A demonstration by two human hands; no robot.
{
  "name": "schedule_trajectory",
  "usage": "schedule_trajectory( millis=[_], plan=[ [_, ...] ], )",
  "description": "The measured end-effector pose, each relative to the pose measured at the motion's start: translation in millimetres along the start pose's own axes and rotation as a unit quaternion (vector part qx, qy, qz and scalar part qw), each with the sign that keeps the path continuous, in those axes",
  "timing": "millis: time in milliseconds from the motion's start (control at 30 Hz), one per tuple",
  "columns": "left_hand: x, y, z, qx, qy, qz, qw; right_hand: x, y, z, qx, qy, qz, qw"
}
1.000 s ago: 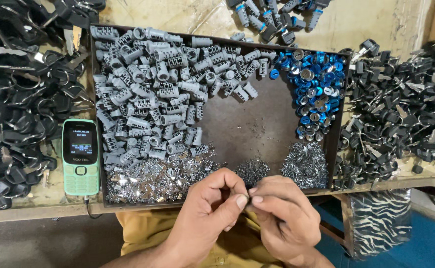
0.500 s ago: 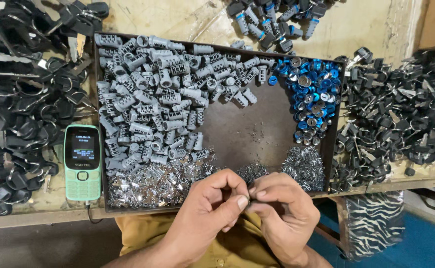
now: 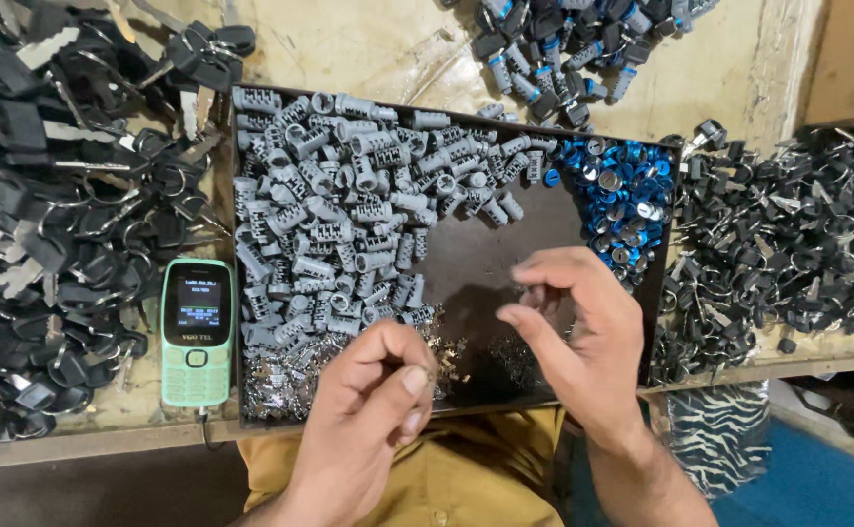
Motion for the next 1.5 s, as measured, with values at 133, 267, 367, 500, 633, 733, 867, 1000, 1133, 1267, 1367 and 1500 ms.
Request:
schedule_trajectory(
  millis=[133, 267, 367, 500, 633, 733, 867, 1000, 1133, 1267, 1367, 1500],
  plan=[
    [23.5, 2.4, -10.5, 0.001, -0.009, 0.059, 0.998, -45.0, -14.1, 50.3, -0.042, 0.243, -0.138, 0.959],
    [28.9, 6.9, -7.9, -0.022, -0.008, 0.081, 0.996, -56.2, -24.1, 75.4, -0.053, 0.254, -0.160, 0.952],
    [25.5, 9.0, -4.1, -0.044, -0.012, 0.073, 0.996, -33.7, -31.9, 65.5, -0.059, 0.230, -0.036, 0.971],
    [14.1, 7.1, -1.3, -0.050, -0.042, 0.038, 0.997, -36.6, -14.1, 42.3, -0.031, 0.161, -0.051, 0.985],
    [5.2, 7.8, 11.1, -0.068, 0.002, 0.007, 0.998, -29.0, 24.1, 31.3, -0.071, -0.073, -0.027, 0.994],
    [5.2, 9.0, 24.2, -0.105, 0.044, 0.010, 0.993, -8.6, 41.8, 31.2, -0.078, -0.180, -0.009, 0.980],
    [-1.3, 11.8, 28.4, -0.109, 0.029, 0.012, 0.994, 23.0, 57.1, 24.6, -0.071, -0.236, 0.038, 0.968],
    [-16.0, 11.4, 24.7, -0.087, -0.051, 0.003, 0.995, 47.2, 64.9, 13.9, -0.052, -0.269, 0.116, 0.955],
    [-26.5, 13.0, 23.0, -0.078, -0.063, -0.018, 0.995, 27.9, 63.6, 5.4, -0.055, -0.122, 0.041, 0.990],
    [-29.3, 13.8, 28.9, -0.096, -0.049, -0.019, 0.994, 5.0, 62.3, 3.4, -0.078, -0.070, -0.032, 0.994],
    [-30.8, 12.7, 32.6, -0.104, -0.040, -0.024, 0.993, 7.3, 59.4, 0.8, -0.084, -0.053, -0.002, 0.995],
    [-31.7, 10.4, 33.8, -0.099, -0.078, -0.022, 0.992, 0.1, 58.4, -1.9, -0.094, -0.064, -0.042, 0.993]
  ],
)
Point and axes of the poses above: each hand's wrist, its own y-axis away from the middle knuckle, its own z-axis out of the palm, x = y × z, the point moved 10 cm from there along -y, towards the middle knuckle, and after that the axes turned 10 degrees about z, right-handed, at the moved point
